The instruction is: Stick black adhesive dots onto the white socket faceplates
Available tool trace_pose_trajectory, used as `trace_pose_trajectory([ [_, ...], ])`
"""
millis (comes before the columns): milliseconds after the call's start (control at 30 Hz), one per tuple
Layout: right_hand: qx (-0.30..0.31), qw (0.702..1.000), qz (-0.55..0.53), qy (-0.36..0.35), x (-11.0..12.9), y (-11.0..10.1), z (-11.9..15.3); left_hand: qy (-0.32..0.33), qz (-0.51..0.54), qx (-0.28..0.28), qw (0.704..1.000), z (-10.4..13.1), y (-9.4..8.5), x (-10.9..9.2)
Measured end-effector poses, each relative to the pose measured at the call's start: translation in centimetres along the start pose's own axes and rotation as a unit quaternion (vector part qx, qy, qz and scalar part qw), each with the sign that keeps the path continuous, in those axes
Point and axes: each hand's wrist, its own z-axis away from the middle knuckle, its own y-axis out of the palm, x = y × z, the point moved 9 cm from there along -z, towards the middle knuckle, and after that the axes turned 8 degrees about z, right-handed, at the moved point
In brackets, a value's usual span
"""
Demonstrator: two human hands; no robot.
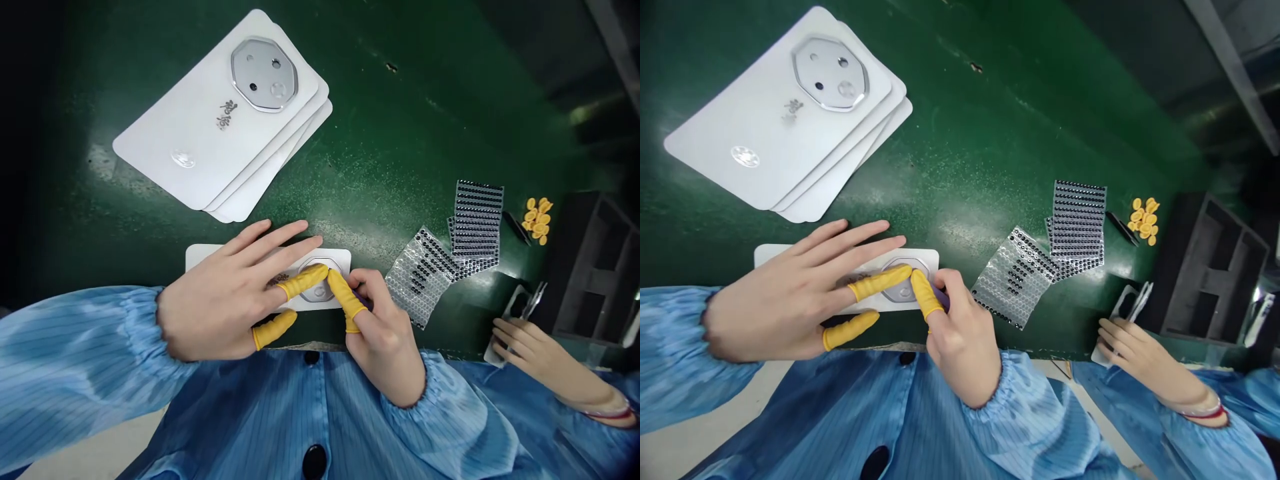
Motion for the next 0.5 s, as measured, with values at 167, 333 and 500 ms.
trace_pose_trajectory([
  [167, -0.006, 1.000, -0.005, 0.003, -0.2, -0.2, -0.1, -0.029, 0.013, 0.005, 0.999, -0.2, 0.1, -0.4],
  [333, 0.010, 1.000, -0.014, 0.009, -0.5, 0.1, -0.1, -0.017, 0.022, 0.012, 1.000, -0.2, 0.3, -0.9],
  [500, -0.020, 0.998, -0.064, 0.001, -1.0, 0.5, 0.1, -0.006, 0.020, 0.005, 1.000, -0.1, 0.6, -0.6],
])
